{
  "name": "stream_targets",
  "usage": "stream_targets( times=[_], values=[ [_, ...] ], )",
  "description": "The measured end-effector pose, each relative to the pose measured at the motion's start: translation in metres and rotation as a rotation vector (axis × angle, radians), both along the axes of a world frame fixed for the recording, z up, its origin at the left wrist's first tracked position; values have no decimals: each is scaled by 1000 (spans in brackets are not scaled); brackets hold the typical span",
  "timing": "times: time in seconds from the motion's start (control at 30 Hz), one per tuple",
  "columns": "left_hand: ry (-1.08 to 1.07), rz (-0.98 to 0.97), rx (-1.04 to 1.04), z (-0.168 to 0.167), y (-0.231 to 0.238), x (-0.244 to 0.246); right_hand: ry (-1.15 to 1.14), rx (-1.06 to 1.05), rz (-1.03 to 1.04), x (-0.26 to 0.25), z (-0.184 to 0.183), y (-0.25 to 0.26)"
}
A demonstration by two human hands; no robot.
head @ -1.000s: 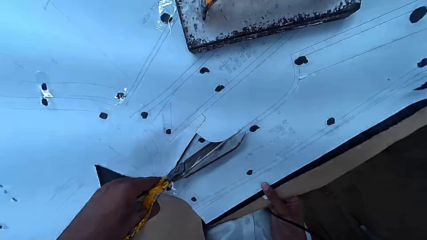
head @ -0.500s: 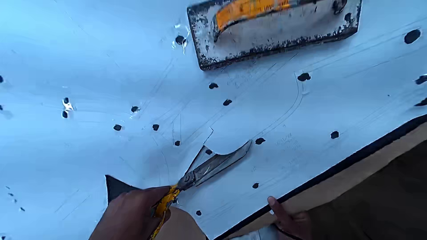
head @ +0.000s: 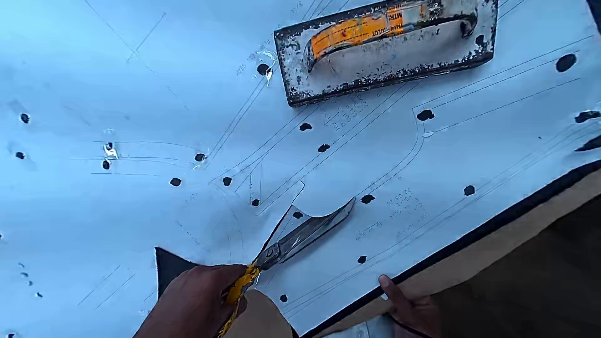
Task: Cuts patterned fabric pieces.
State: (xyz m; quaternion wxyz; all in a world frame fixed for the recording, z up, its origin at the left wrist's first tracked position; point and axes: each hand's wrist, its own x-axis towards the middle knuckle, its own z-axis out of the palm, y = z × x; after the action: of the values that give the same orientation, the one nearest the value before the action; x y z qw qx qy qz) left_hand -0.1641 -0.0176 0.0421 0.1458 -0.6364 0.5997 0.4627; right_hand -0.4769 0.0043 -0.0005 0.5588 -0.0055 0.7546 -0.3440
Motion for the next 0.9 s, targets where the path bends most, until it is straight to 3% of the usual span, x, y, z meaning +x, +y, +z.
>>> stream_targets(
  times=[0.9],
  values=[
    [73,8,26,-5,-3,-4,-30,-14,-23,-1,-3,0]
  ],
)
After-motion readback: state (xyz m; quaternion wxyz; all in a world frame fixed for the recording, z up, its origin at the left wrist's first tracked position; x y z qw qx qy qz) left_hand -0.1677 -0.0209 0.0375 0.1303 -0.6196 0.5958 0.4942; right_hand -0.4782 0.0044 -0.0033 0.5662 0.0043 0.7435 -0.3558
